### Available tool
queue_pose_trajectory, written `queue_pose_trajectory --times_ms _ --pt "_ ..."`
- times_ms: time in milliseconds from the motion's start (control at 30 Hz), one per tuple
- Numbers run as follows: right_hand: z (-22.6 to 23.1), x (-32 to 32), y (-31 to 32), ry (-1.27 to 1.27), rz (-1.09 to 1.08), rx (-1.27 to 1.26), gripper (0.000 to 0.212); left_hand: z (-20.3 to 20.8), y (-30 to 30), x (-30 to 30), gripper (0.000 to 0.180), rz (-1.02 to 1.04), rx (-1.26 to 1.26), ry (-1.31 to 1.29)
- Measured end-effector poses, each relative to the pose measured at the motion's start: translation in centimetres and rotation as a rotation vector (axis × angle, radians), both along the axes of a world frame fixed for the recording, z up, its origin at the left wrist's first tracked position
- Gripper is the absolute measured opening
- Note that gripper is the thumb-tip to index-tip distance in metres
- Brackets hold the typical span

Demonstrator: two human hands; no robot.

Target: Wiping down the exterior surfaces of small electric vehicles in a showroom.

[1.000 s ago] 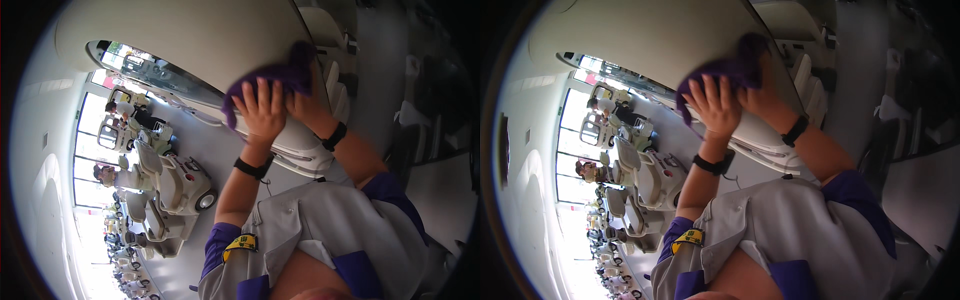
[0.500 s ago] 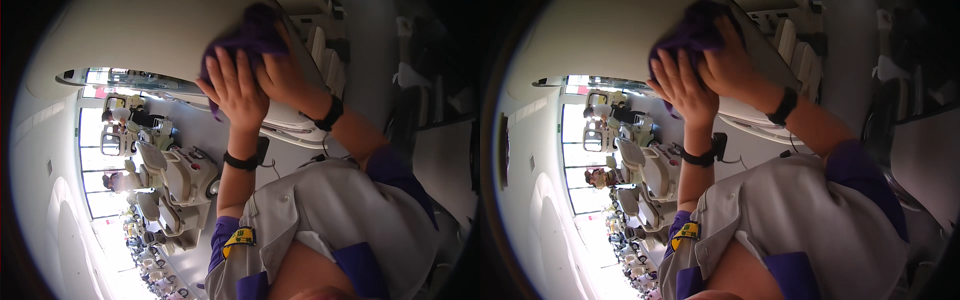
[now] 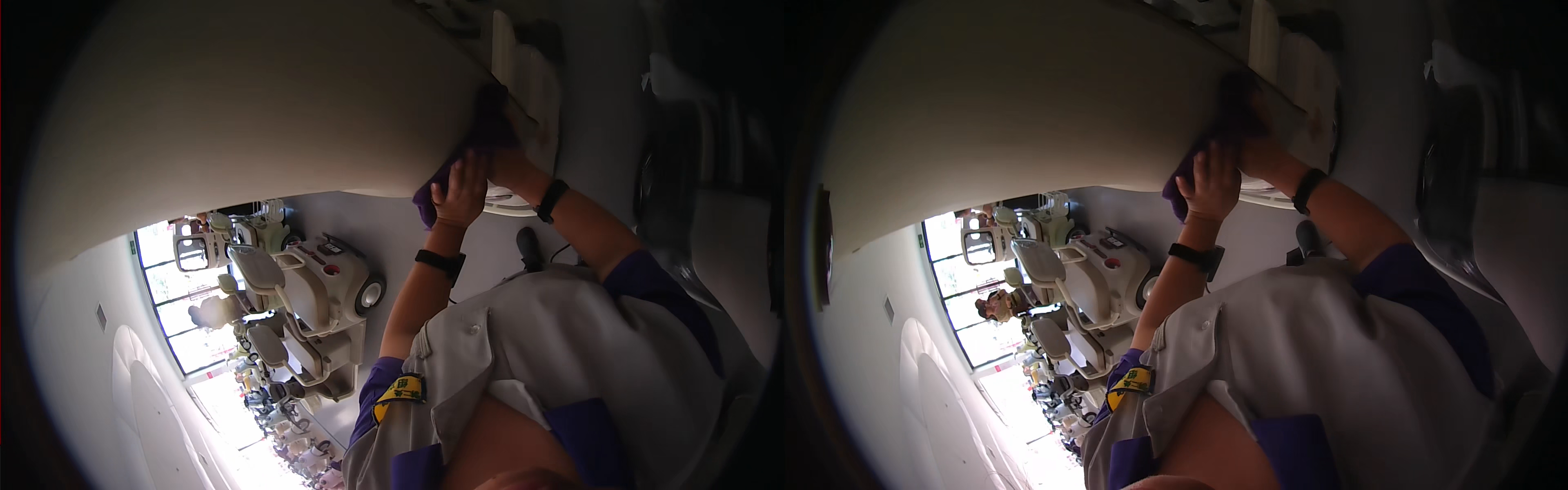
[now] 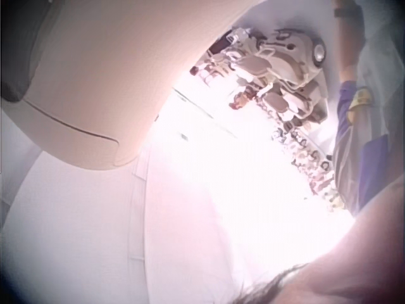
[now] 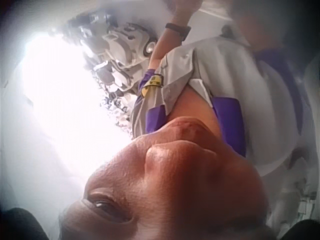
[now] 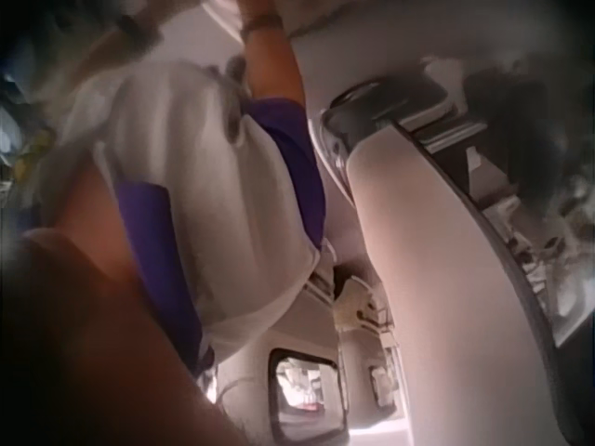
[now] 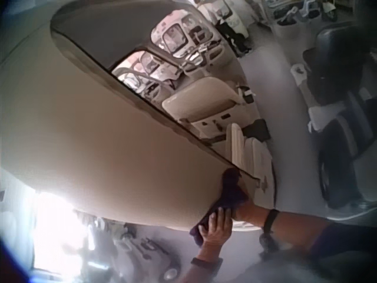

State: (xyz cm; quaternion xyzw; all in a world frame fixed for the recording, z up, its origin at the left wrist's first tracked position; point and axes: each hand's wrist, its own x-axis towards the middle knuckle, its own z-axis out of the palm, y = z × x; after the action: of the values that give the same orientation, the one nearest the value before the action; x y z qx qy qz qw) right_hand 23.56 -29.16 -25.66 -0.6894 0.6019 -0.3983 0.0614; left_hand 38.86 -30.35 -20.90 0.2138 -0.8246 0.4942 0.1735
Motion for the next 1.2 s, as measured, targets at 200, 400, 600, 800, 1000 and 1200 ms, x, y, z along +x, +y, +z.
queue_pose_trajectory --times_ms 200,400,600,800,1000,1200 --pt "-8.4 2.3 2.7 -0.381 -0.285 0.177 0.04 -6.7 0.4 -0.4 0.052 0.094 0.088 -0.306" --pt "-10.2 3.5 3.6 -0.353 -0.141 0.284 0.038 -4.9 1.1 -1.9 0.054 -0.014 0.535 -0.473" --pt "5.5 5.6 5.5 -0.427 -0.09 0.451 0.043 1.9 -1.7 3.6 0.047 -0.485 0.837 -0.232" --pt "12.0 7.7 6.4 -0.492 -0.283 0.213 0.032 13.0 -1.3 5.0 0.037 -0.617 0.688 -0.033" --pt "11.8 8.1 6.6 -0.432 -0.468 -0.028 0.029 7.5 -2.4 6.1 0.033 -0.587 0.579 0.251" --pt "5.6 11.5 6.8 -0.2 -0.432 0.06 0.027 -2.8 -4.3 10.9 0.037 -0.553 0.534 0.139"
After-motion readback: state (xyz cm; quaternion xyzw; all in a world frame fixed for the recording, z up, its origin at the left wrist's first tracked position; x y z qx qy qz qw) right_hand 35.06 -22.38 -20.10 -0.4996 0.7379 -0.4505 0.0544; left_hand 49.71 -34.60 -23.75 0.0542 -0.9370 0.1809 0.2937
